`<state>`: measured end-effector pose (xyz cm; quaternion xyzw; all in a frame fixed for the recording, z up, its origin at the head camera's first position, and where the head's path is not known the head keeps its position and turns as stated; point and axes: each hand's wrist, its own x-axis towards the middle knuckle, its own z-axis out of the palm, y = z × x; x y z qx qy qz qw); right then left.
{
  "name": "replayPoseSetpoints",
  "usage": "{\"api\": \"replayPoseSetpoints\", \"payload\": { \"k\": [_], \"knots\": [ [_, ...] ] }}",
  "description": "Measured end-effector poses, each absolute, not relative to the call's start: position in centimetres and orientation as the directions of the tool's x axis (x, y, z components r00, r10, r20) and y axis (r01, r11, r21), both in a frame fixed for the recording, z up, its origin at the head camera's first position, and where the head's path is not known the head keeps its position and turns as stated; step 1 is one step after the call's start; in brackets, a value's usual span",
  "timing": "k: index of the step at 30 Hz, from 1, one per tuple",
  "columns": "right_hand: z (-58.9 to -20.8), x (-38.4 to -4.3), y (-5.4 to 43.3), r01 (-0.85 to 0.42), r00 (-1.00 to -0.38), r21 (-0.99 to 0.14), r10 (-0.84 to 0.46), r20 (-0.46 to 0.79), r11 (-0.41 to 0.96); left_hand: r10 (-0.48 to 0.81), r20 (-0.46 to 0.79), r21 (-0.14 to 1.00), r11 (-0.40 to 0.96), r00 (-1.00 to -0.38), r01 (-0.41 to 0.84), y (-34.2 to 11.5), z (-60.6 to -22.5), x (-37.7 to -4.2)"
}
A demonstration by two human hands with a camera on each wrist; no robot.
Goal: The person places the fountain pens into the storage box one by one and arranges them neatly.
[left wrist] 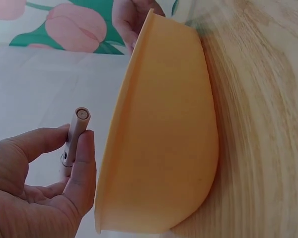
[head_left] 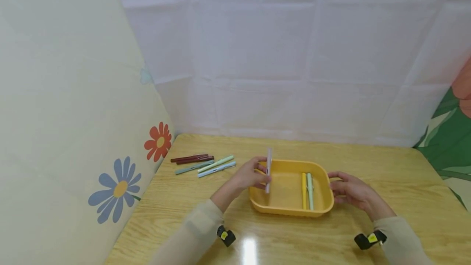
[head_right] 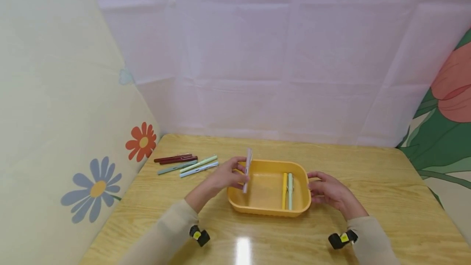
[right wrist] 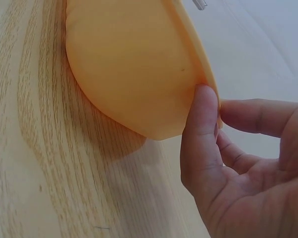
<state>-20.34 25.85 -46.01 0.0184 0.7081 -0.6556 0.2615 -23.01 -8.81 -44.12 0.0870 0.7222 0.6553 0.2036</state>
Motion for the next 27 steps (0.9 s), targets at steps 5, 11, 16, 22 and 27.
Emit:
{"api": "replayPoseSetpoints", "payload": {
  "k": [5, 11, 16, 22, 27],
  "knots": [
    [-46.1, -20.4, 25.9, 0.366, -0.862, -0.920, -0.322, -0.391, 0.138, 0.403, -0.181, 0.982, 0.125, -0.897, -0.142, -8.0, -44.3, -22.9],
    [-46.1, -20.4, 25.9, 0.358, -0.862, -0.924, -0.333, -0.382, 0.134, 0.414, -0.205, 0.977, 0.142, -0.887, -0.160, -7.2, -44.5, -22.8],
    [-46.1, -20.4, 25.9, 0.358, -0.863, -0.924, -0.331, -0.382, 0.134, 0.423, -0.220, 0.975, 0.133, -0.879, -0.180, -6.5, -44.7, -22.7],
    [-46.1, -20.5, 25.9, 0.359, -0.864, -0.923, -0.325, -0.384, 0.136, 0.423, -0.229, 0.973, 0.118, -0.877, -0.198, -5.5, -44.7, -22.4],
    [-46.2, -20.4, 25.9, 0.354, -0.866, -0.926, -0.326, -0.378, 0.133, 0.417, -0.238, 0.971, 0.122, -0.877, -0.206, -5.0, -44.7, -22.1]
  ]
}}
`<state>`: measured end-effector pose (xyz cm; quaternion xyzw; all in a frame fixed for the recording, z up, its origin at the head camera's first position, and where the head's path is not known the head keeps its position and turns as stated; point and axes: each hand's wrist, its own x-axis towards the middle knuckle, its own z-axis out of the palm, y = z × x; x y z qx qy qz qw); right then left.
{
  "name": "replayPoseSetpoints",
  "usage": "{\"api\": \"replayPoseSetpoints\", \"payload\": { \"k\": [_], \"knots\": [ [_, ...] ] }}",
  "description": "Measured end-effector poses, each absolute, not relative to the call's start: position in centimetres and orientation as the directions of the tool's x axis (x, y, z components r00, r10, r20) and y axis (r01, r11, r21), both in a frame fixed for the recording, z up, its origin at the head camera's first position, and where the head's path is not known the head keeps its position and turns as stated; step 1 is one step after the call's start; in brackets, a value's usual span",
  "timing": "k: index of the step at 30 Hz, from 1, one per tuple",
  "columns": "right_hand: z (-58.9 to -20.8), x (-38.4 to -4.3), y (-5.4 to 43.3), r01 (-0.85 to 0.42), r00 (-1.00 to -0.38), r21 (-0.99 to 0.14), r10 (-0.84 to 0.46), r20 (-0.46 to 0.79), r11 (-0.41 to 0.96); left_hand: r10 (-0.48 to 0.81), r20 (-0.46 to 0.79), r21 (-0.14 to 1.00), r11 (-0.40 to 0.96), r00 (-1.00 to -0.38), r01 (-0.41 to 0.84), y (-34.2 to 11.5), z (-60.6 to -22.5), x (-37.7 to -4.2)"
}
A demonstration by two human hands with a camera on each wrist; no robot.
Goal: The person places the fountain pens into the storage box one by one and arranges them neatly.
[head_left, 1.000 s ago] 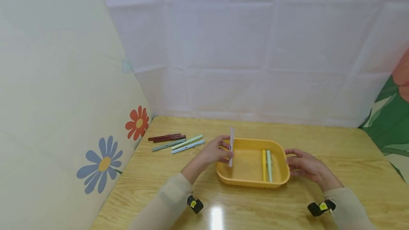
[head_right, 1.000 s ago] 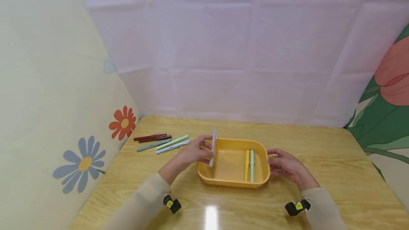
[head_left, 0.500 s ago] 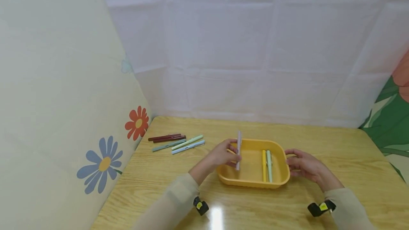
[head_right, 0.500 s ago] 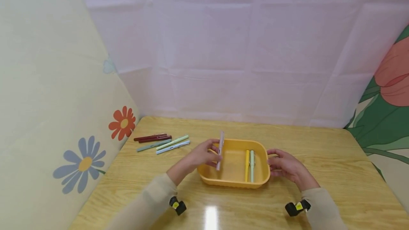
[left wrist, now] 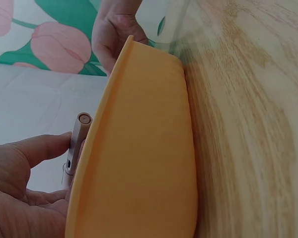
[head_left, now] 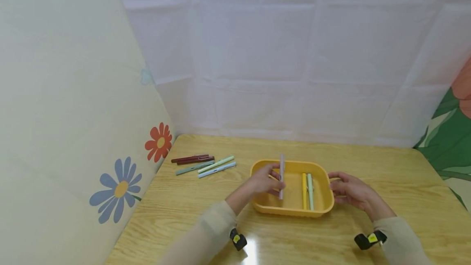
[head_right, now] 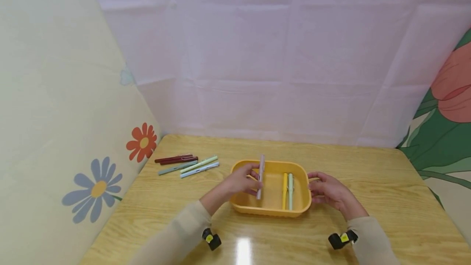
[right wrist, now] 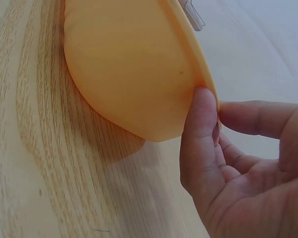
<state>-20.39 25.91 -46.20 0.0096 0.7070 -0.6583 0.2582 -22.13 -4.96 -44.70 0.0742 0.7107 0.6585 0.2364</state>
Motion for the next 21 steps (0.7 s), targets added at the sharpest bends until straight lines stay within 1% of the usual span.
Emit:
{"api": "replayPoseSetpoints", "payload": {
  "k": [8, 21],
  "knots": [
    [-46.3, -20.4, 26.0, 0.355, -0.870, -0.923, -0.311, -0.383, 0.147, 0.397, -0.264, 0.963, 0.152, -0.879, -0.221, -4.1, -44.7, -21.9],
    [-46.1, -20.5, 26.0, 0.365, -0.864, -0.920, -0.316, -0.392, 0.143, 0.414, -0.288, 0.955, 0.186, -0.863, -0.230, -2.7, -45.8, -21.6]
  ]
}}
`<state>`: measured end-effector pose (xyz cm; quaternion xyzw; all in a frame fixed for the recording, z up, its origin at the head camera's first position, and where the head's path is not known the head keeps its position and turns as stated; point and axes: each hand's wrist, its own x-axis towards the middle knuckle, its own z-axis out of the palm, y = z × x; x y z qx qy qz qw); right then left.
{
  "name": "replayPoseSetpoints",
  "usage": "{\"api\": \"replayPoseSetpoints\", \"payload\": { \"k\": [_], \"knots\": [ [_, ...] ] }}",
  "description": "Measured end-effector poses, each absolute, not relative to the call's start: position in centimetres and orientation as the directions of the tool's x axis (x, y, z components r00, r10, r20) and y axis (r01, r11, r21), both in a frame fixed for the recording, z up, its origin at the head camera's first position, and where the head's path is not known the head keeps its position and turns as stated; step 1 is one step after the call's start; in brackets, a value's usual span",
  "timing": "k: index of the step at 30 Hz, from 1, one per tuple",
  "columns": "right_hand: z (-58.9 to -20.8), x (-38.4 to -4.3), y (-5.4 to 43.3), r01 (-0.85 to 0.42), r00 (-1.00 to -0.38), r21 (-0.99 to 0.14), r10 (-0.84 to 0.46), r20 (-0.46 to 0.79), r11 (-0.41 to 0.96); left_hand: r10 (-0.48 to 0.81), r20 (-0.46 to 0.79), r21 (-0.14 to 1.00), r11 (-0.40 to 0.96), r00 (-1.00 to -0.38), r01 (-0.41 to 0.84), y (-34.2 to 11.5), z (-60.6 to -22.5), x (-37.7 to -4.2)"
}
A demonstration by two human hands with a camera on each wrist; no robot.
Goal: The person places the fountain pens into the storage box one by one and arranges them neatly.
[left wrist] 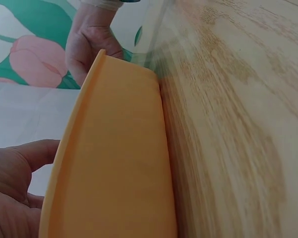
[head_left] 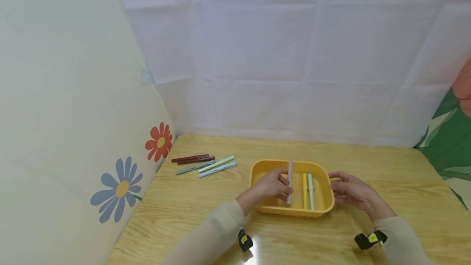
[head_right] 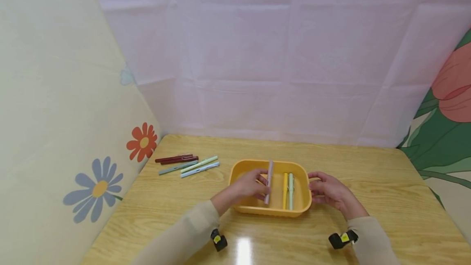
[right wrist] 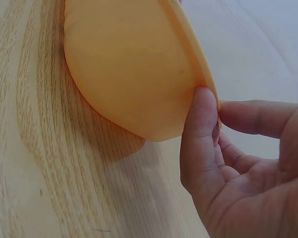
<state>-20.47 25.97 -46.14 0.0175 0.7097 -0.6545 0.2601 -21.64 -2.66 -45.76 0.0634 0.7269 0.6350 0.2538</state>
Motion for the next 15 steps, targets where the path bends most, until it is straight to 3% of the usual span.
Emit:
{"api": "replayPoseSetpoints", "payload": {
  "k": [15],
  "knots": [
    [-46.2, -20.4, 25.9, 0.368, -0.868, -0.918, -0.300, -0.396, 0.147, 0.390, -0.357, 0.927, 0.260, -0.849, -0.270, -1.2, -46.5, -22.0]
  ]
}}
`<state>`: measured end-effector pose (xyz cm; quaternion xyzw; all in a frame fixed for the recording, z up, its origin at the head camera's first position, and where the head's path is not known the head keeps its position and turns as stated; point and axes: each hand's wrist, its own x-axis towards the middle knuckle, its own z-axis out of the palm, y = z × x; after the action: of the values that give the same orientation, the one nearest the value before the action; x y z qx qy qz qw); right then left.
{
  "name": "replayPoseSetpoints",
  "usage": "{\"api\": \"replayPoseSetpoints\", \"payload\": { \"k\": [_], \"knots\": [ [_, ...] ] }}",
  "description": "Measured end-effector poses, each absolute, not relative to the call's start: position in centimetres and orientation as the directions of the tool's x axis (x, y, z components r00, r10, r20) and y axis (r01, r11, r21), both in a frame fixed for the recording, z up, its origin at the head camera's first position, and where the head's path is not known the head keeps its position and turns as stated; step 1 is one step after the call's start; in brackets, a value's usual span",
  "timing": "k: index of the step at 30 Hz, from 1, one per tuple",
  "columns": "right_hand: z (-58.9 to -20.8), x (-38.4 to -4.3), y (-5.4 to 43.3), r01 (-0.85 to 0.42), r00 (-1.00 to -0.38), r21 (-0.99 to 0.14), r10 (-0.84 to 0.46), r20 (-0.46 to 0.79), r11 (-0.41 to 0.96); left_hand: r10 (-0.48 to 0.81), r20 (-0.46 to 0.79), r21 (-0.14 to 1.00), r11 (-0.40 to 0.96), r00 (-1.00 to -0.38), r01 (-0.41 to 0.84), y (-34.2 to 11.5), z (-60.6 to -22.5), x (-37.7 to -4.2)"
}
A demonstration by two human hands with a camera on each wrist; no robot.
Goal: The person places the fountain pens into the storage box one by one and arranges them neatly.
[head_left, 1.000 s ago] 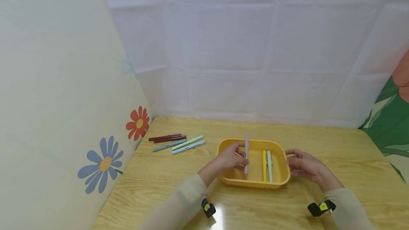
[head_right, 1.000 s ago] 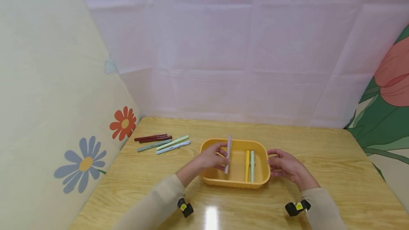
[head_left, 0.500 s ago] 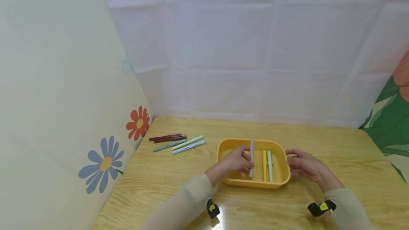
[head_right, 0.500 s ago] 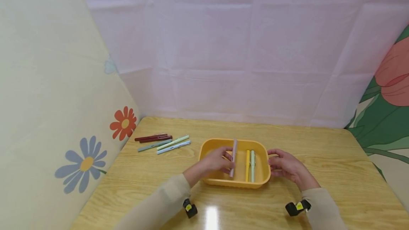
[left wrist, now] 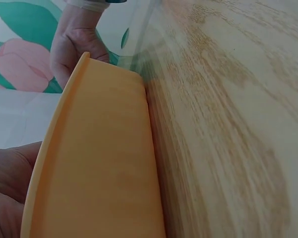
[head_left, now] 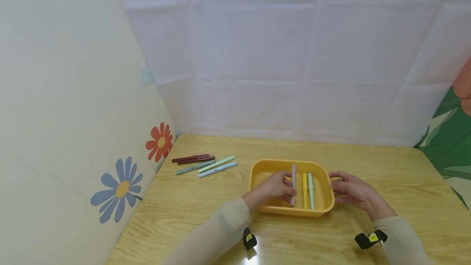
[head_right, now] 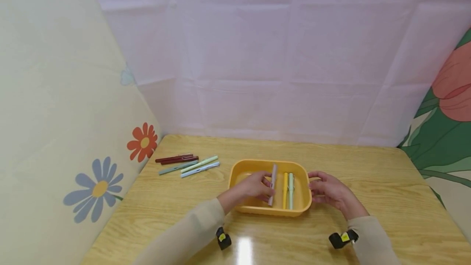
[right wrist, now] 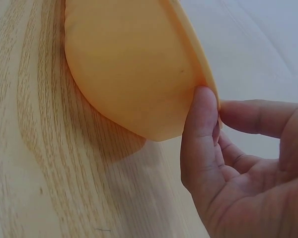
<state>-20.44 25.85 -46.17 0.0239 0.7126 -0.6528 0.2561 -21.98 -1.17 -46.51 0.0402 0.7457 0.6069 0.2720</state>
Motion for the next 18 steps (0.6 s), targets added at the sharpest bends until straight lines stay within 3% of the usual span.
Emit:
{"api": "replayPoseSetpoints", "payload": {
  "k": [18],
  "knots": [
    [-46.0, -20.3, 26.0, 0.369, -0.861, -0.920, -0.325, -0.391, 0.130, 0.390, -0.399, 0.906, 0.305, -0.830, -0.293, 0.2, -47.0, -21.6]
  ]
}}
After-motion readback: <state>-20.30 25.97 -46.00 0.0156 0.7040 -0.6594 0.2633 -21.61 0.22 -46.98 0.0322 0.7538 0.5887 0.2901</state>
